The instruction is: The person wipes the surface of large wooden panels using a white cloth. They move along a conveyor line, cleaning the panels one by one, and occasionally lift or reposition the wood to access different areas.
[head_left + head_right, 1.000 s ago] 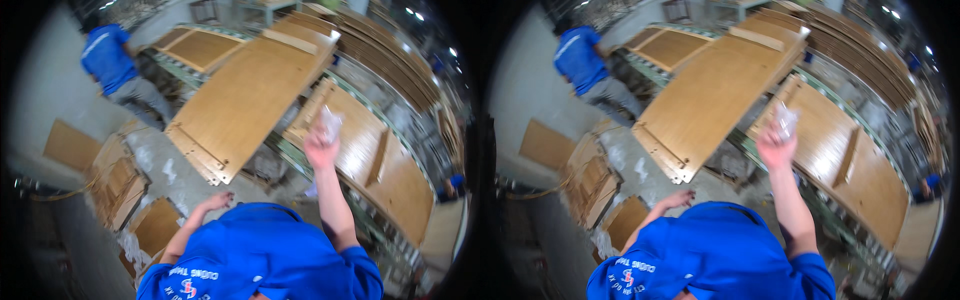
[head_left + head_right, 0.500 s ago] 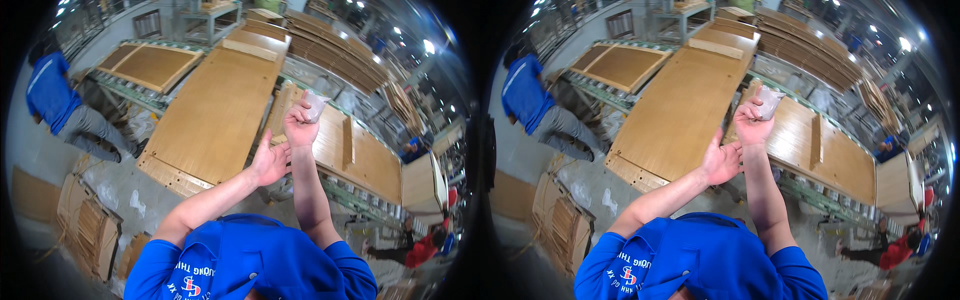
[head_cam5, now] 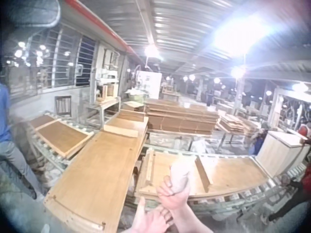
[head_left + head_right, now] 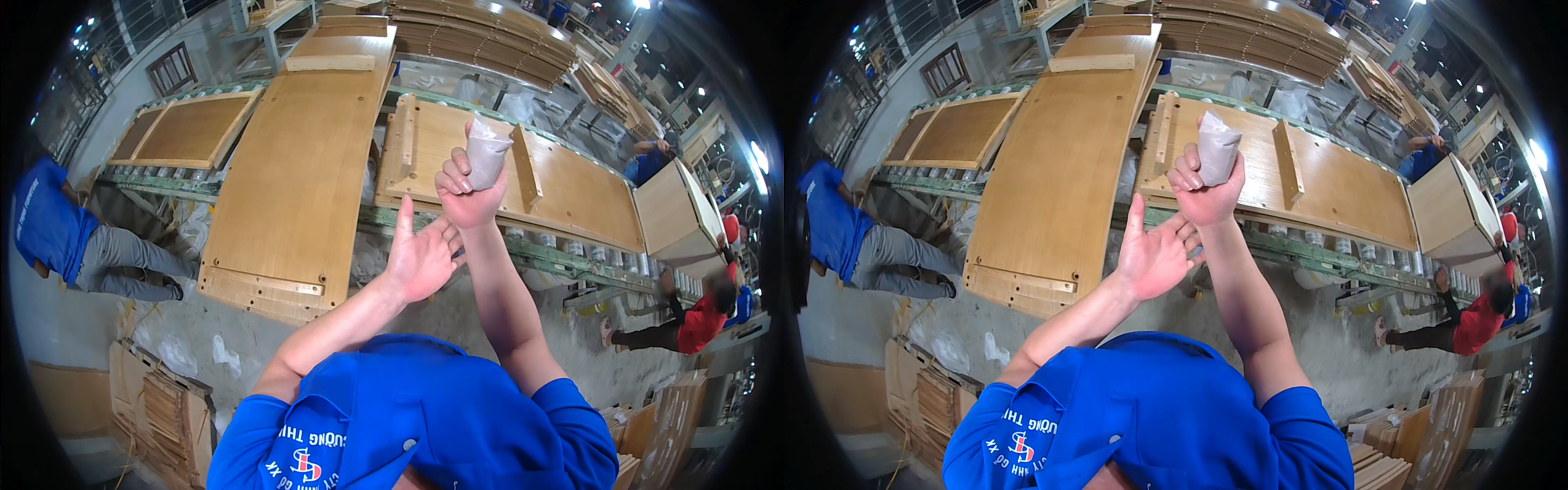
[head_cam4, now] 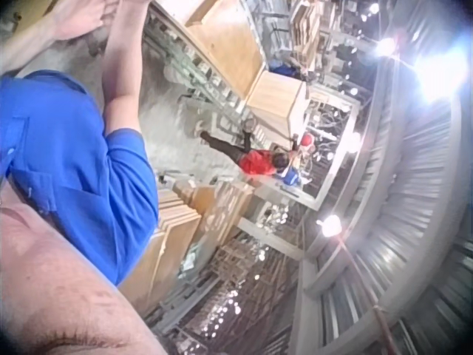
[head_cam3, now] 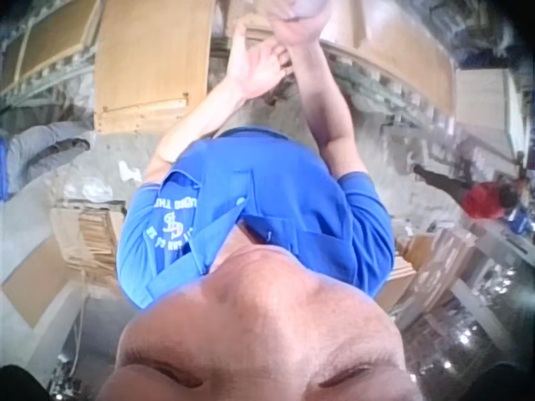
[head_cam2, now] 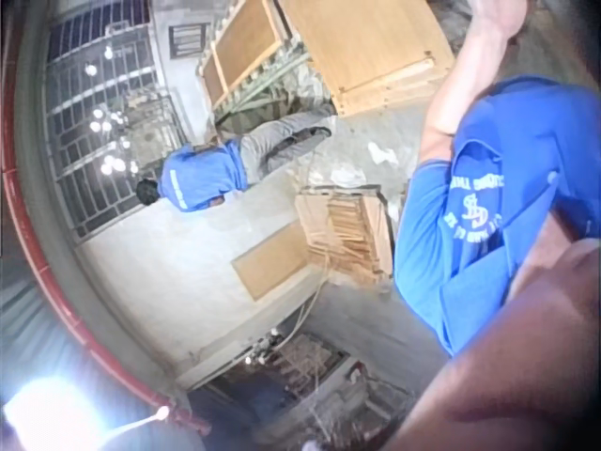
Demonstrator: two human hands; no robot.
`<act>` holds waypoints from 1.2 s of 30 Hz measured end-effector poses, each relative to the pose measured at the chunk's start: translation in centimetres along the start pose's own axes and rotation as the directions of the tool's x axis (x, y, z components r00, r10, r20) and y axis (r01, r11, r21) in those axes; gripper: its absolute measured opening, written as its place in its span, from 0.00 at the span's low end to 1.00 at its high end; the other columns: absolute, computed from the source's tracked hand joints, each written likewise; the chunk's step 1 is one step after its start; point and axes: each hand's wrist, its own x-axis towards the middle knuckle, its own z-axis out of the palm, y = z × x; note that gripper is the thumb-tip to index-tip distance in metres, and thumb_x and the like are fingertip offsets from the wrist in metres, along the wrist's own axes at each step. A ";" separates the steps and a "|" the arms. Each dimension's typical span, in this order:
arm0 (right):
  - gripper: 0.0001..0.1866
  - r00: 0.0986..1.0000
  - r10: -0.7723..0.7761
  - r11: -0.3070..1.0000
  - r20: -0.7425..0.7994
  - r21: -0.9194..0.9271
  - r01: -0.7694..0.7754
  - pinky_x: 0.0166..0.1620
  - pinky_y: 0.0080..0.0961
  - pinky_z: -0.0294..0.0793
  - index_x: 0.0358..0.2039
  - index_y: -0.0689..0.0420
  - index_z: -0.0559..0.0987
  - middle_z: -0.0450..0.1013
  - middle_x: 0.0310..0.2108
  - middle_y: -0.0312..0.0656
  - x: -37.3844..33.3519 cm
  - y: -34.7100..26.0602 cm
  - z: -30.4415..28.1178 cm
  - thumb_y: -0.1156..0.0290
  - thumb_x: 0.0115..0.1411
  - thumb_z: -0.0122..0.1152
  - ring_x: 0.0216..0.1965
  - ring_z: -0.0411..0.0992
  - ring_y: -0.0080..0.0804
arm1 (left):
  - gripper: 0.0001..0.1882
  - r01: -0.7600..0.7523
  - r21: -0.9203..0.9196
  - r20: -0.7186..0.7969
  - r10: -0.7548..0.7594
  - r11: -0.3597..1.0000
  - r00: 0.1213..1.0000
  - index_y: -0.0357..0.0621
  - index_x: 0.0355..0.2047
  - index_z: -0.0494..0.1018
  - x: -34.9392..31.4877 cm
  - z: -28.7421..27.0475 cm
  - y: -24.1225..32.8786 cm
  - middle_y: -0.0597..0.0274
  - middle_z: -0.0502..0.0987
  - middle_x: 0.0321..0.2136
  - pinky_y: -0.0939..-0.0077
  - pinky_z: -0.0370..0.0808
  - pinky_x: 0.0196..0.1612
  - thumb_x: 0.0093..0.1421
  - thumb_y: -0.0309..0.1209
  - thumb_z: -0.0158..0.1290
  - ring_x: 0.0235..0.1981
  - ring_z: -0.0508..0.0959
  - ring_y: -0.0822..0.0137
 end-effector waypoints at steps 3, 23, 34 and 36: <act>0.29 1.000 0.008 0.995 -0.021 -0.094 -0.010 0.22 0.20 0.57 0.57 0.54 0.64 0.63 0.21 0.38 -2.1 -1.9 0.1 0.48 0.63 0.34 0.15 0.58 0.23 | 0.51 0.002 0.000 -0.003 -0.002 1.000 1.000 0.37 0.61 0.52 0.5 0.5 -2.9 0.56 0.58 0.60 0.58 0.47 0.64 0.54 0.71 0.32 0.62 0.56 0.63; 0.32 0.829 -0.311 0.949 -0.464 -0.106 0.297 0.21 0.21 0.61 0.66 0.51 0.43 0.61 0.24 0.40 -40.5 -24.0 -3.9 0.58 0.66 0.39 0.16 0.57 0.25 | 0.12 0.162 0.599 -0.253 -0.007 0.784 0.967 0.45 0.31 0.66 3.4 -5.0 -26.1 0.71 0.68 0.21 0.81 0.66 0.26 0.65 0.40 0.45 0.21 0.68 0.78; 0.35 0.802 -0.428 0.896 -0.415 -0.083 0.435 0.22 0.19 0.61 0.66 0.51 0.43 0.61 0.26 0.41 -41.0 -27.4 -5.7 0.59 0.65 0.46 0.17 0.60 0.24 | 0.22 0.330 0.441 -0.451 -0.112 0.835 0.885 0.44 0.33 0.68 11.4 -7.4 -27.7 0.61 0.74 0.25 0.77 0.72 0.32 0.67 0.50 0.37 0.28 0.77 0.68; 0.37 0.856 -0.418 0.901 -0.305 -0.017 0.434 0.23 0.18 0.61 0.66 0.52 0.44 0.61 0.26 0.40 -36.0 -28.1 -4.8 0.62 0.63 0.51 0.19 0.60 0.23 | 0.24 0.501 0.249 -0.429 -0.369 0.829 0.824 0.43 0.43 0.68 15.7 -5.4 -30.9 0.59 0.77 0.35 0.76 0.74 0.39 0.66 0.52 0.36 0.36 0.78 0.67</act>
